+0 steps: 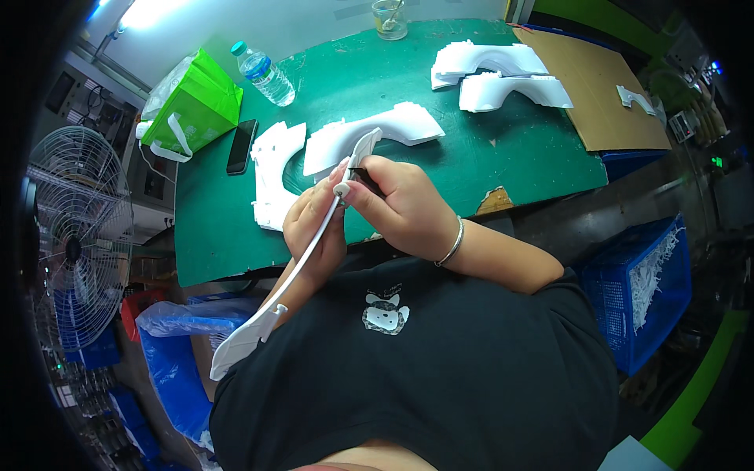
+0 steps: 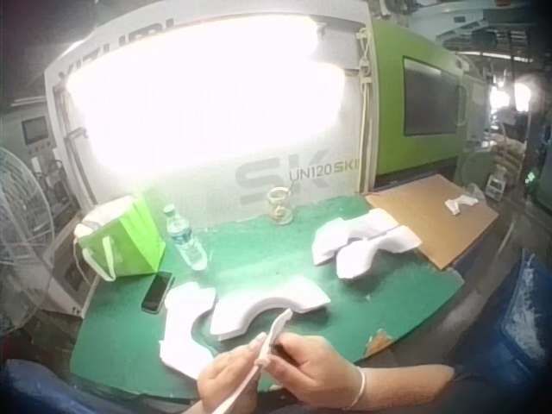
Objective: The person cleans and deburrs white plastic components using a handheld deburring tool.
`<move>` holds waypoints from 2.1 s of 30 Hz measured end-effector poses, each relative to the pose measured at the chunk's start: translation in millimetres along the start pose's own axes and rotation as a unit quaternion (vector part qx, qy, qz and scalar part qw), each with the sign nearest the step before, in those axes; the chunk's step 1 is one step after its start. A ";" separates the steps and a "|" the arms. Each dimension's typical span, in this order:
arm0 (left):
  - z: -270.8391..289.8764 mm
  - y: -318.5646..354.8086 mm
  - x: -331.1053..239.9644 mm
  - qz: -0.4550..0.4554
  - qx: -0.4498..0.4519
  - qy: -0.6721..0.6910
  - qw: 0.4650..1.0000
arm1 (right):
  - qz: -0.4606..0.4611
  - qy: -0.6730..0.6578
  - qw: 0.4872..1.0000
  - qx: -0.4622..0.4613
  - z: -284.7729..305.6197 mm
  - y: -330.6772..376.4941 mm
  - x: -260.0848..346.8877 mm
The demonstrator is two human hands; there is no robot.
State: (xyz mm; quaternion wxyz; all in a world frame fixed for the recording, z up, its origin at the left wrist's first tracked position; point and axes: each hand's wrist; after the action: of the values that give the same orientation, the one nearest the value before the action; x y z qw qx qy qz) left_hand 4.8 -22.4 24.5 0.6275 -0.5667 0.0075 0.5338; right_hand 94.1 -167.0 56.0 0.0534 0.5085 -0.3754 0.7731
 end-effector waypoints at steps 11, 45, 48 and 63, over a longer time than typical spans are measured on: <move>-0.1 1.1 3.2 -0.028 -0.007 -0.009 1.000 | 0.027 0.002 0.999 0.037 -3.5 -1.8 -1.6; 14.6 -4.8 -9.3 0.403 0.024 0.375 0.834 | 0.132 0.174 0.975 -0.029 2.4 -23.6 -19.8; 13.8 -3.9 -8.4 0.404 0.025 0.386 0.829 | 0.115 0.150 0.982 -0.012 3.9 -24.5 -15.2; 19.0 -4.6 -5.4 0.396 0.055 0.366 0.840 | 0.110 0.127 0.985 0.029 3.9 -20.6 -22.7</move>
State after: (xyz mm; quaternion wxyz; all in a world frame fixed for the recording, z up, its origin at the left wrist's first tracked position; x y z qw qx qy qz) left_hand -5.7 -11.3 37.9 0.3443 -0.6344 0.4897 0.4890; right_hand 117.4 -147.9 48.8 -0.0001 0.3632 -0.3967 0.8430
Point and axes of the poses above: each hand's wrist, its own y-axis away from the middle knuckle, its own z-axis out of the back of the hand, x = y × z, and after that the axes turned 11 degrees about z, right-handed
